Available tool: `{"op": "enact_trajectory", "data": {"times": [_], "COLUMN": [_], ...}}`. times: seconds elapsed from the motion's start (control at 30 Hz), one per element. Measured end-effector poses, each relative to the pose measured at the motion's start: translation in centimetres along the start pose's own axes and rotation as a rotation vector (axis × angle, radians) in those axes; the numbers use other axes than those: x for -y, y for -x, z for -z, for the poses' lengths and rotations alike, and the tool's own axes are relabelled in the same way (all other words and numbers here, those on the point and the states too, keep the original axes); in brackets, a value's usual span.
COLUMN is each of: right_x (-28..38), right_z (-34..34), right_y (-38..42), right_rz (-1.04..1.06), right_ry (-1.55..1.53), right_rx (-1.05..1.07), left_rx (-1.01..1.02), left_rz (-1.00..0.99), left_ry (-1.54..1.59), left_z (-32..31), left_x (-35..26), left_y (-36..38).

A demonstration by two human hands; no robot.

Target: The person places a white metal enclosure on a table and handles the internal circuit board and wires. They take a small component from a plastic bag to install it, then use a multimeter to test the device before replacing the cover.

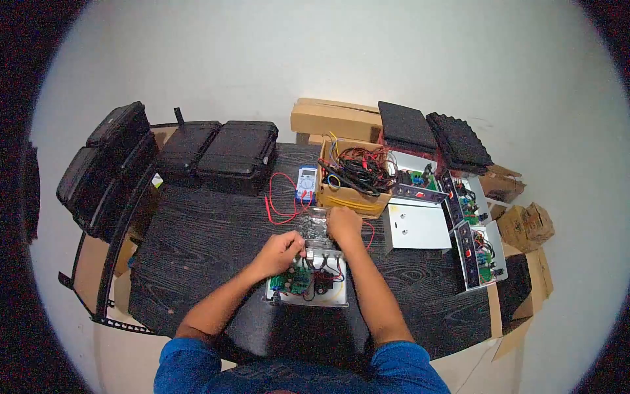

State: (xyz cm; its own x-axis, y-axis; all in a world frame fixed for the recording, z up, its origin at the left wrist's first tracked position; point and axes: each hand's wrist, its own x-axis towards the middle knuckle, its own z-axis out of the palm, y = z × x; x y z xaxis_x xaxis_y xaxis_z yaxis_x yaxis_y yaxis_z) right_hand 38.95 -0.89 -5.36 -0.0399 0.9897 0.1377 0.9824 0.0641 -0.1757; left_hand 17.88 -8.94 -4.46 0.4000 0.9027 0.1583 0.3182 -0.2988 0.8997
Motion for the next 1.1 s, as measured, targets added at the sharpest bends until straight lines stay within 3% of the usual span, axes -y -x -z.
{"op": "enact_trajectory", "data": {"times": [0.1,0.3,0.47,0.8,0.9,1.1], "right_x": [-0.8,-0.1,-1.7,-0.7,-0.7,-0.8], "right_z": [-2.6,-2.0,-5.3,-3.7,-3.0,-3.4], "right_y": [-0.8,-0.5,-1.7,-0.9,-0.5,-1.1], "right_rz": [0.09,0.03,0.049,0.094,0.115,0.055], "right_ry": [0.014,0.02,-0.012,0.024,-0.054,0.016], "right_rx": [-0.069,-0.08,-0.082,-0.103,-0.064,-0.002], "left_rx": [-0.023,0.026,0.001,0.047,0.006,0.021], "left_rz": [-0.051,0.016,-0.062,0.046,-0.067,-0.039], "left_ry": [0.012,-0.002,-0.012,-0.023,-0.009,0.006], "left_z": [-0.3,-0.2,-0.3,0.1,-0.3,-0.1], "left_x": [0.9,0.6,1.2,-0.2,0.9,0.3], "left_y": [-0.1,0.0,-0.1,0.1,0.0,0.1]}}
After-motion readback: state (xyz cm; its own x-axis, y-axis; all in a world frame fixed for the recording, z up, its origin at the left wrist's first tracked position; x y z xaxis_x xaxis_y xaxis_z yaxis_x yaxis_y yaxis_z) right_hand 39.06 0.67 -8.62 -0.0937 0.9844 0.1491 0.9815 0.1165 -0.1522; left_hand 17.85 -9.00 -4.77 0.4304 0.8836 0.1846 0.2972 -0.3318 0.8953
